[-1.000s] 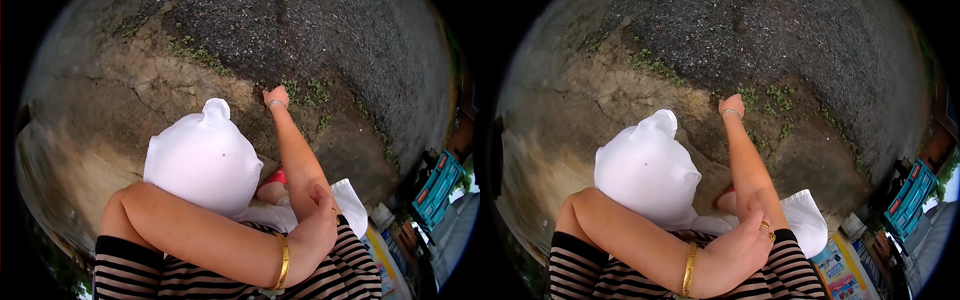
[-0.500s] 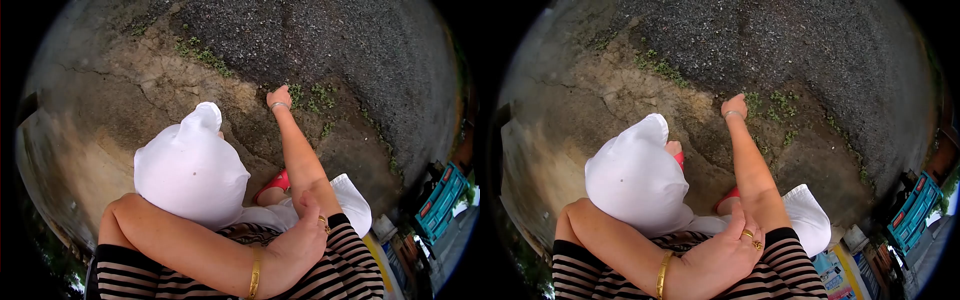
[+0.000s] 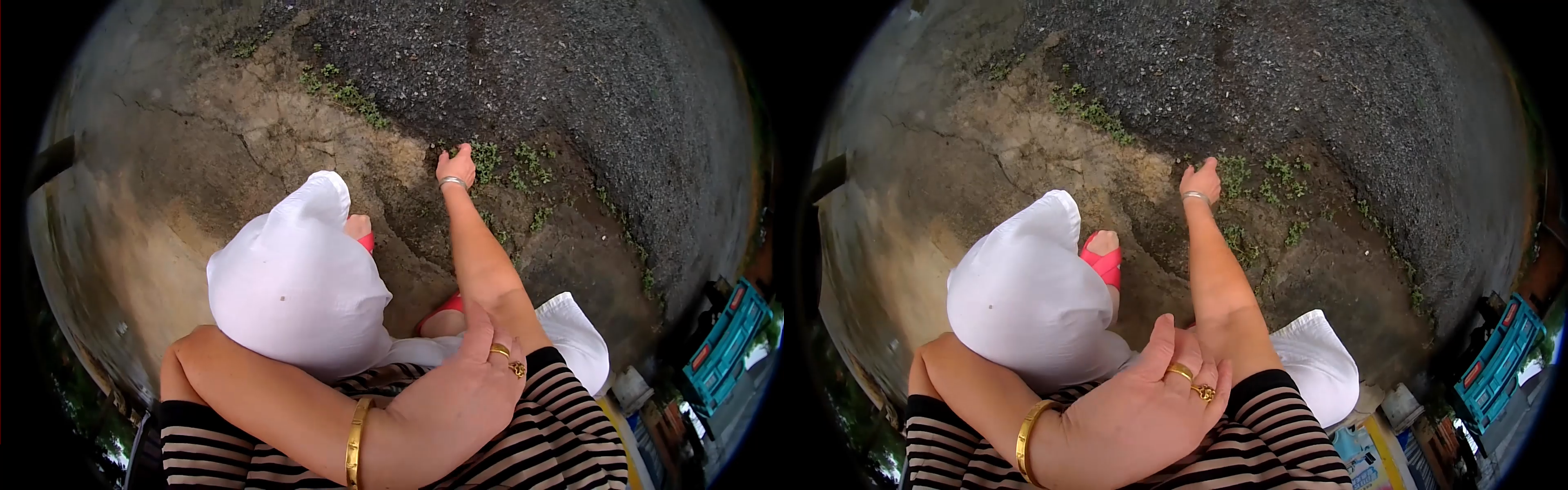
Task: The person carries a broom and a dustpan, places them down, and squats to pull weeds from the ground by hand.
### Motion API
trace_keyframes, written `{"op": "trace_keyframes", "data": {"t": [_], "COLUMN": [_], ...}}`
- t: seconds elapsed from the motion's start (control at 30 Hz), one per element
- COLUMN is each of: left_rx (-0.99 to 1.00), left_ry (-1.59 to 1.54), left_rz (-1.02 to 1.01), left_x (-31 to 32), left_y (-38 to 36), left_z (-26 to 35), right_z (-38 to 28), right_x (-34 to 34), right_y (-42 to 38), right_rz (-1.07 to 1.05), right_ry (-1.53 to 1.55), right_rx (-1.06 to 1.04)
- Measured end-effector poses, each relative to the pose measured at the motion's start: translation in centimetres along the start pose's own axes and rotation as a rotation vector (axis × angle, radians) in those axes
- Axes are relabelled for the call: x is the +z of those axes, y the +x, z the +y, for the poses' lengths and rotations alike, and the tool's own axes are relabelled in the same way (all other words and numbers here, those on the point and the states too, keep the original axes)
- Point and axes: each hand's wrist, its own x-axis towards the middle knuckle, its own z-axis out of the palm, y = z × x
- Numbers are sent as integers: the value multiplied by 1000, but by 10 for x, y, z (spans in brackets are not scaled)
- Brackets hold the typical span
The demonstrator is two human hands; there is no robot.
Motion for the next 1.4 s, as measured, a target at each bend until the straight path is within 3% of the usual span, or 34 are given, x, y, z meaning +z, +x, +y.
{"op": "trace_keyframes", "data": {"t": [0.2, 0.27, 0.3, 0.4, 0.47, 0.53, 0.67, 0.77, 0.8, 1.1, 1.33, 1.4], "left_rx": [-227, -354, -444, -683, -816, -786, -680, -668, -682, -684, -689, -704], "left_ry": [-196, -398, -565, -906, -830, -900, -720, -711, -706, -685, -700, -680], "left_rz": [177, 65, 133, 444, 377, 330, -184, -52, -19, -39, -46, -48], "left_x": [-10, -7, 12, 116, 176, 227, 256, 260, 263, 276, 282, 281], "left_y": [-35, -50, -52, -49, -46, -34, -20, -22, -20, -18, -31, -32], "left_z": [-72, -125, -154, -228, -250, -249, -228, -218, -218, -208, -205, -204], "right_z": [13, 21, 18, 1, 1, 9, 18, 22, 24, -3, 36, 58], "right_x": [-14, -13, -17, -29, -26, -15, -4, 3, 11, -13, -28, -42], "right_y": [36, 40, 34, 12, 6, 8, 15, 31, 41, 23, 26, 43], "right_rz": [-189, -230, -193, -150, -108, -50, 23, 7, -52, -185, 25, -83], "right_ry": [-37, -79, -225, -400, -285, -141, -45, -59, 2, 451, 817, 757], "right_rx": [-167, -239, -327, -331, -307, -263, -322, -320, -206, 149, 18, -93]}}
